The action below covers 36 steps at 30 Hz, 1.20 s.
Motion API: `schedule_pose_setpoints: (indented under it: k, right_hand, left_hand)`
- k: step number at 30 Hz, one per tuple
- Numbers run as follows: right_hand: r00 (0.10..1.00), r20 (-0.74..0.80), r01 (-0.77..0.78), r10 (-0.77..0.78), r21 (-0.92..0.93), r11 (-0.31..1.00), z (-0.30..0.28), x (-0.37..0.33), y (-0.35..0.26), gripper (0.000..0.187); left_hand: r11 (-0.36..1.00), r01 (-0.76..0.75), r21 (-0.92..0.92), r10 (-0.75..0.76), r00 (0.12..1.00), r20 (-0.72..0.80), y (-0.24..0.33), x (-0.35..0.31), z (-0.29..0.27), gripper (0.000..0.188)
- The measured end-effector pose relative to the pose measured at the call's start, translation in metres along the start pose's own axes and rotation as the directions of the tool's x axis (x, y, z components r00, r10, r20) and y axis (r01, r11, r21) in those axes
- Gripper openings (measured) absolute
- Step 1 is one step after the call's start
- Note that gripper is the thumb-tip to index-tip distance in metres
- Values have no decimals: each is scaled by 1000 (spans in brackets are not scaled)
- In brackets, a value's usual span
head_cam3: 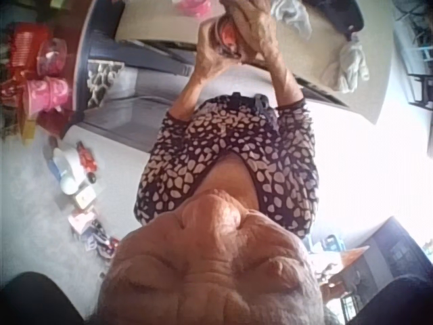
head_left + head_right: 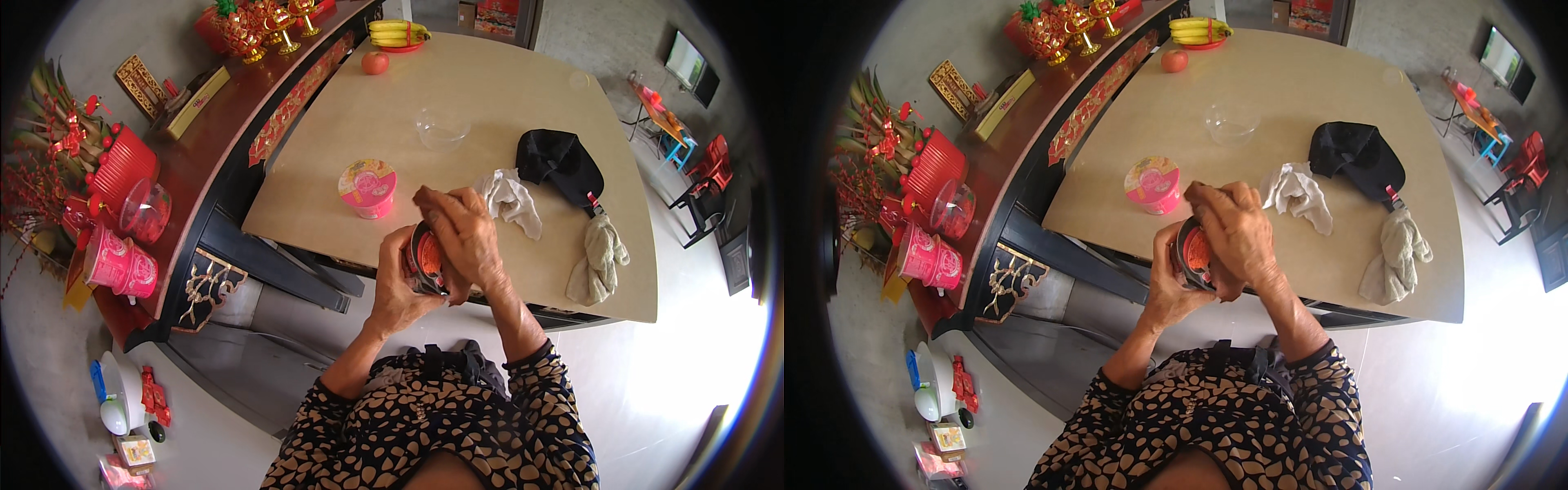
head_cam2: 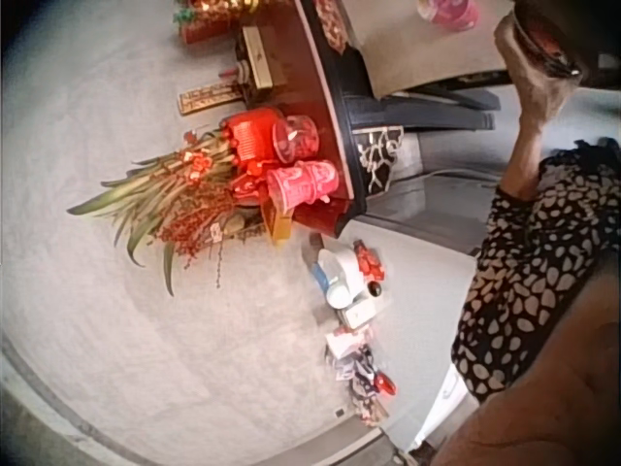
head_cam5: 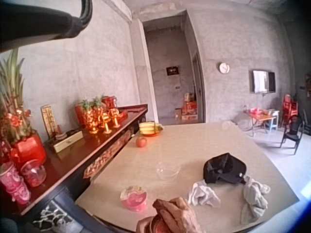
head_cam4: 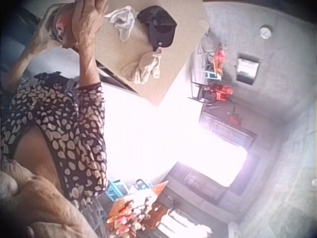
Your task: The person wipes the exterior of several small plastic containers and a clear plastic lid using a white tissue and a brown cloth. They handle the items one by one, rotating them to clean all sides, and place the cleaned containers onto a nearby shelf.
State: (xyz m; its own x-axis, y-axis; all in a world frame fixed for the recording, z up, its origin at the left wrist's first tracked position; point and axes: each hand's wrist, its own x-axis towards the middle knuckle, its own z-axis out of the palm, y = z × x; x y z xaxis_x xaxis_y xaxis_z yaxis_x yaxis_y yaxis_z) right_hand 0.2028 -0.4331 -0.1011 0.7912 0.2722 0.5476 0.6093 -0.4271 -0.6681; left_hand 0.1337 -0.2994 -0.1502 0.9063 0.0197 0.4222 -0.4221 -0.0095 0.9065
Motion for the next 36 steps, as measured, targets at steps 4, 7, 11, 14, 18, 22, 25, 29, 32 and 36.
schedule_pose_setpoints:
  k: [4, 7, 11, 14, 18, 22, 25, 29, 32, 36]
  right_hand:
    - [878, 282, -454, 388, 747, 485, -10, 2, 5, 26]
    - [865, 358, -476, 351, 807, 350, -16, -5, 12, 33]
    - [887, 297, -410, 354, 859, 307, -13, -13, 16, 31]
    - [901, 159, -303, 403, 896, 323, -2, -19, 13, 30]
    - [902, -7, -220, 431, 853, 473, -2, -24, 15, 31]
    - [912, -137, -193, 386, 689, 699, -4, -34, 2, 31]
    - [918, -162, -194, 361, 611, 768, -4, -47, -11, 30]
    - [929, -218, -140, 299, 540, 830, 3, -61, -20, 34]
    - [911, -39, -287, 410, 653, 701, -9, -57, -25, 42]
    - [923, 168, -358, 345, 702, 615, -16, -44, -15, 41]
  left_hand:
    - [986, 82, -143, -66, 992, 111, 19, 3, -7, 93]
    - [987, 3, -161, 12, 996, 91, 14, 7, -14, 100]
    - [929, 165, -331, -125, 983, 138, 15, 7, -17, 100]
    - [892, 137, -430, -135, 990, 34, 12, 4, -10, 93]
    - [947, 197, -252, -172, 978, 121, 19, 0, -4, 84]
    - [691, 421, -588, -370, 904, 212, 29, -15, 1, 77]
    - [557, 405, -725, -420, 890, 175, 27, -20, 0, 70]
    - [606, 361, -709, -476, 878, 40, 17, -25, 3, 62]
    - [626, 375, -684, -426, 899, 103, 21, -29, -3, 61]
    - [716, 363, -596, -338, 928, 160, 29, -32, -9, 65]
